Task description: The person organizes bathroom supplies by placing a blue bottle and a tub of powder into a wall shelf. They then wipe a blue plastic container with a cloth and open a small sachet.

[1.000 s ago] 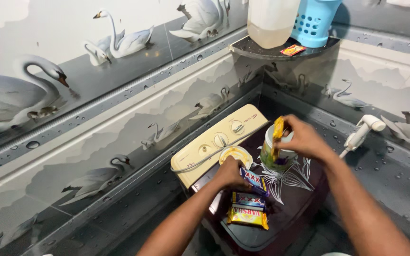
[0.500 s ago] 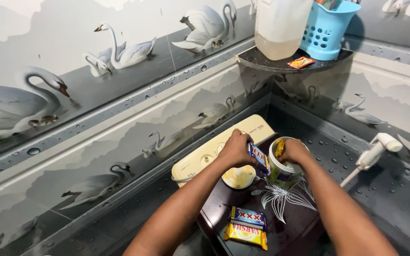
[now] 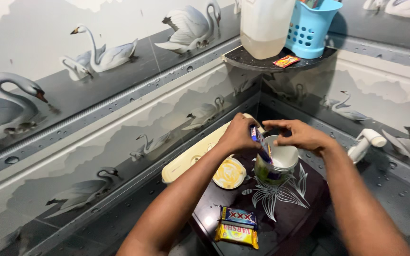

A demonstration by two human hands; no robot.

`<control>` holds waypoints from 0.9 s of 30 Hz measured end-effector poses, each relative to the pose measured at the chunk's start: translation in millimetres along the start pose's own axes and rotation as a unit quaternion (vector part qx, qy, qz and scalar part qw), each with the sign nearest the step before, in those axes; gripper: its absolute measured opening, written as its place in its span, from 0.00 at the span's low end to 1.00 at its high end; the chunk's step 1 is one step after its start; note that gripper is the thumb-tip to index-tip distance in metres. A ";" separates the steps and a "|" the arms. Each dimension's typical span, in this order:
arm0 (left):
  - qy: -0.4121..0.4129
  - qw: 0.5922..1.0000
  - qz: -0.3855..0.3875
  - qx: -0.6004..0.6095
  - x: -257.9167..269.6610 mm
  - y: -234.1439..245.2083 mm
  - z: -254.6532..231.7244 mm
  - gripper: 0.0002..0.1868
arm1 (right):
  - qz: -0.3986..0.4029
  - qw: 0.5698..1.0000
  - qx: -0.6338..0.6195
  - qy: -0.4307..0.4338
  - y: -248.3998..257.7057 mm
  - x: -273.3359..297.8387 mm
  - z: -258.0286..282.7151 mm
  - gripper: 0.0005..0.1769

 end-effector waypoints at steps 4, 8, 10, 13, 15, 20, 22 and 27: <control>-0.036 0.998 -0.040 0.042 -33.1 -10.2 -30.6 0.39 | -0.018 0.997 0.069 0.003 6.6 22.9 57.5 0.62; -0.073 0.987 -0.107 0.097 -46.1 -24.0 -37.0 0.44 | -0.058 0.996 0.011 -0.068 16.9 29.1 37.5 0.52; -0.067 0.984 -0.107 0.123 -46.0 -34.4 -25.0 0.44 | -0.076 0.994 0.048 -0.058 14.8 21.6 26.8 0.47; 0.004 0.985 -0.084 0.152 -35.6 -51.1 -1.1 0.40 | -0.108 0.980 0.131 -0.101 3.7 5.2 0.8 0.44; 0.062 0.981 -0.086 0.163 -25.6 -58.5 8.6 0.37 | -0.135 0.974 0.176 -0.033 -8.7 -5.2 3.1 0.43; 0.073 0.967 -0.195 0.149 -20.8 -50.5 4.6 0.28 | -0.210 0.949 0.230 0.047 -12.4 -8.2 26.1 0.37; 0.089 0.958 -0.200 0.185 -20.6 -50.6 7.5 0.26 | -0.215 0.947 0.236 -0.026 -5.9 -8.1 25.4 0.34; 0.092 0.959 -0.206 0.170 -16.8 -54.6 31.2 0.28 | -0.153 0.931 0.300 -0.142 -9.4 -20.8 -3.3 0.44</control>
Point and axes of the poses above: each hand's wrist, its own x-axis away from the middle knuckle, its own y-axis out of the back of the hand, z = x × y, the point moved 8 cm from there along -x, towards the middle knuckle, and after that the axes turned 11 degrees about -y, right-handed, at the moved point
